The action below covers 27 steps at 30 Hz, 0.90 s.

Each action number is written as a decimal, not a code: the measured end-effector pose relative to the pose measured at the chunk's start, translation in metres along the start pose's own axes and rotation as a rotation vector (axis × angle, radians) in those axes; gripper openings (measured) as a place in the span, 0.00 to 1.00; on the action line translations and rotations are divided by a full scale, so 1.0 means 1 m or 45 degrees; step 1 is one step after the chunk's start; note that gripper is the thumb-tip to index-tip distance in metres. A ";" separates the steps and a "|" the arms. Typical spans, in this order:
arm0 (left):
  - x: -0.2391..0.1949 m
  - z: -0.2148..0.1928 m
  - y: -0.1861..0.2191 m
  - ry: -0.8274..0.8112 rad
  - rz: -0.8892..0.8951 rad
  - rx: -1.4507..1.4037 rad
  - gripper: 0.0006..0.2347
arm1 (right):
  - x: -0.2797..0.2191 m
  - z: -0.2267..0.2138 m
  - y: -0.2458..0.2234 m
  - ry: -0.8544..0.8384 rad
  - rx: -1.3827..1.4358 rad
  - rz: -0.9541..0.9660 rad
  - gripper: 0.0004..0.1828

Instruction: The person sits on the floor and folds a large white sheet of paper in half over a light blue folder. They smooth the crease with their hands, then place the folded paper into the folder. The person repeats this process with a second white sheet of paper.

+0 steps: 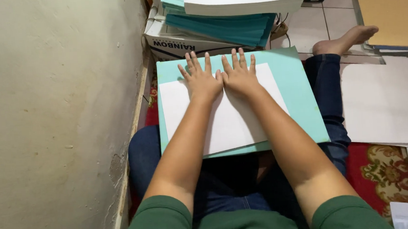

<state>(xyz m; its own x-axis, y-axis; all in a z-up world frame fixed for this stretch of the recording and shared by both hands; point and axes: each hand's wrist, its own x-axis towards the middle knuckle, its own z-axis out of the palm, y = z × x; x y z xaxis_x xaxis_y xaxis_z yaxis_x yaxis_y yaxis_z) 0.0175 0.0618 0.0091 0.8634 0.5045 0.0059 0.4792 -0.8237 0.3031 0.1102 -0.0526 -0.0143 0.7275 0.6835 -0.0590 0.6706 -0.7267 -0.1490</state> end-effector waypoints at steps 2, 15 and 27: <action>-0.013 -0.011 -0.011 0.062 0.024 0.006 0.32 | -0.009 -0.009 0.006 0.022 0.011 0.007 0.36; -0.161 -0.027 -0.088 0.296 0.017 0.088 0.32 | -0.160 -0.056 0.026 0.449 0.165 0.109 0.35; -0.168 -0.003 -0.096 0.097 -0.116 0.252 0.31 | -0.190 -0.004 0.084 -0.062 -0.070 0.223 0.43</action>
<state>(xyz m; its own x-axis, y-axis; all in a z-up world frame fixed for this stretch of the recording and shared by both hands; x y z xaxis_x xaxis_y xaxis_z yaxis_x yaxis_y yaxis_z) -0.1743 0.0569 -0.0187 0.8043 0.5910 0.0616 0.5827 -0.8048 0.1131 0.0295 -0.2438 -0.0116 0.8270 0.5477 -0.1271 0.5420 -0.8367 -0.0783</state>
